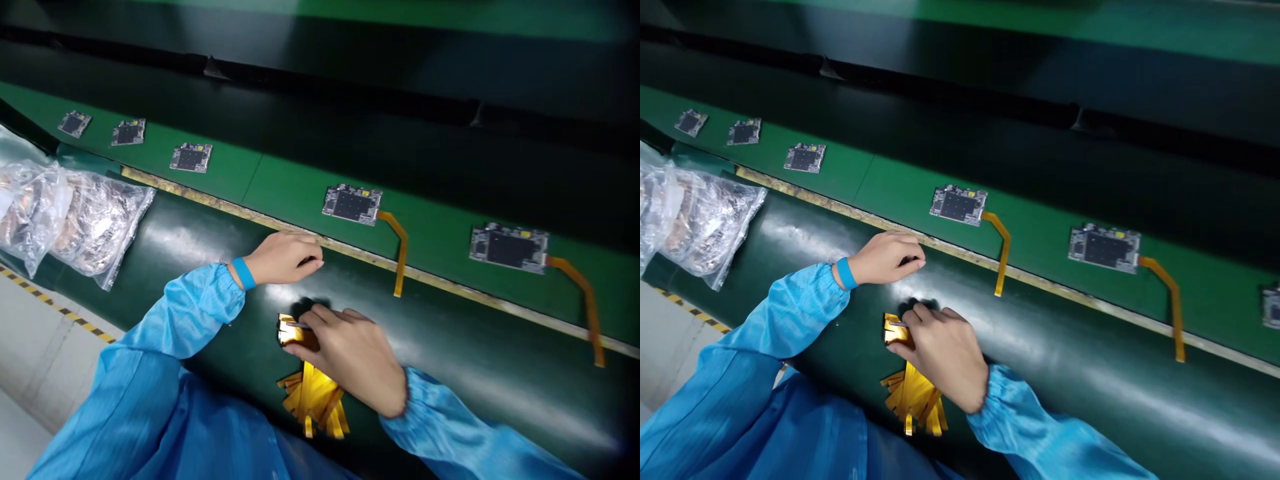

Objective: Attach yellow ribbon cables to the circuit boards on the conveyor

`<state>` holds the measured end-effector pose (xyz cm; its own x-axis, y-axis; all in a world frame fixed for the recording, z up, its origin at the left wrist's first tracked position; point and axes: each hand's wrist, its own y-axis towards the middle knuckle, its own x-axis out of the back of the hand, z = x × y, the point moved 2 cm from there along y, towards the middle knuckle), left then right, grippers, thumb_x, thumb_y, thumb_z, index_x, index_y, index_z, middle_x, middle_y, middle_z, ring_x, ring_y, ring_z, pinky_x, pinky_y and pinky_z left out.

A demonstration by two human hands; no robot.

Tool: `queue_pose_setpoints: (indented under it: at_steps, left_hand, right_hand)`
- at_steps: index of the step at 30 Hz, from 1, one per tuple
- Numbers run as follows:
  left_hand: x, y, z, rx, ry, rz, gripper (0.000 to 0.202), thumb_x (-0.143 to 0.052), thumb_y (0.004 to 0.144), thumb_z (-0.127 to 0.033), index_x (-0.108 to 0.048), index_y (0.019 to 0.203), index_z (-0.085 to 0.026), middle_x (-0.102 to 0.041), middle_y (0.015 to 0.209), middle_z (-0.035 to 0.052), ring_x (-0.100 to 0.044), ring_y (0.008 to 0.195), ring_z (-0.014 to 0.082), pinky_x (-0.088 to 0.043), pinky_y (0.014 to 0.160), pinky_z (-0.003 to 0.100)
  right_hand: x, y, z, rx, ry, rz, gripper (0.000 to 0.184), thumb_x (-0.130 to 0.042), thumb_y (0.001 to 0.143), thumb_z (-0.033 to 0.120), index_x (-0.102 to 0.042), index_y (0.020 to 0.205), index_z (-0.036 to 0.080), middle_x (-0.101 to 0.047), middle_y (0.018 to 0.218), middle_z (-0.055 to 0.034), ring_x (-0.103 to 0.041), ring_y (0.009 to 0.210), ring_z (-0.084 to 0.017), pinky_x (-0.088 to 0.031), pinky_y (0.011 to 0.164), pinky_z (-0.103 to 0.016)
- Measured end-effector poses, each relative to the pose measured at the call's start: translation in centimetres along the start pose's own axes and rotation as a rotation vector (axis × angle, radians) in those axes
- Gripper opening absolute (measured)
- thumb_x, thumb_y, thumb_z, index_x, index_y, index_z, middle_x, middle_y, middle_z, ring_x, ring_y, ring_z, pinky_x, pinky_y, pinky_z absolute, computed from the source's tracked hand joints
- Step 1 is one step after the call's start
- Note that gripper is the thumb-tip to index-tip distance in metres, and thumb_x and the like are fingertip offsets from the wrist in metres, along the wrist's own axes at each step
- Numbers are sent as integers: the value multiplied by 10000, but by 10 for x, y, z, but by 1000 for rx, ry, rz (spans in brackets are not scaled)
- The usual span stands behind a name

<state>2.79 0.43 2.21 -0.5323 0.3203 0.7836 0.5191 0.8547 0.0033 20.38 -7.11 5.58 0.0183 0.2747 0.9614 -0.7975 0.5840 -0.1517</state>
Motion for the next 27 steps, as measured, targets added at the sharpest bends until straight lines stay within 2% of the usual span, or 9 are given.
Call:
queue_pose_setpoints:
  at_steps: [6, 13, 19, 27]
  left_hand:
    - [-1, 1, 0, -15, 3, 5, 225, -548, 1036, -248, -745, 948, -185, -730, 949, 56, -700, 976, 219, -500, 870, 315]
    - [-1, 2, -1, -13, -6, 7, 224, -550, 1034, -245, -748, 950, -180, -732, 947, 61, -696, 972, 222, -498, 879, 322]
    - [0, 2, 2, 0, -57, -17, 198, -562, 1003, -218, -742, 925, -189, -738, 932, 46, -695, 925, 207, -488, 834, 309]
    - [7, 0, 6, 12, -235, -11, 173, -586, 932, -172, -754, 895, -190, -757, 899, 9, -671, 834, 150, -460, 765, 258]
  right_hand:
    - [-4, -4, -9, -25, 110, 65, 197, -842, 877, 343, -688, 814, 238, -730, 754, 4, -672, 624, -202, -353, 555, -318]
    - [-1, -10, -24, -118, 357, 65, 272, -687, 990, 370, -697, 743, 256, -715, 702, 21, -664, 584, -176, -349, 514, -292]
    - [8, -14, -38, -149, 481, 29, 400, -536, 1056, 493, -769, 811, 279, -757, 763, -5, -694, 628, -169, -403, 532, -276]
    - [23, -1, -61, -275, 590, 29, 654, -483, 984, 781, -649, 669, 232, -639, 606, -9, -559, 533, -154, -380, 504, -274]
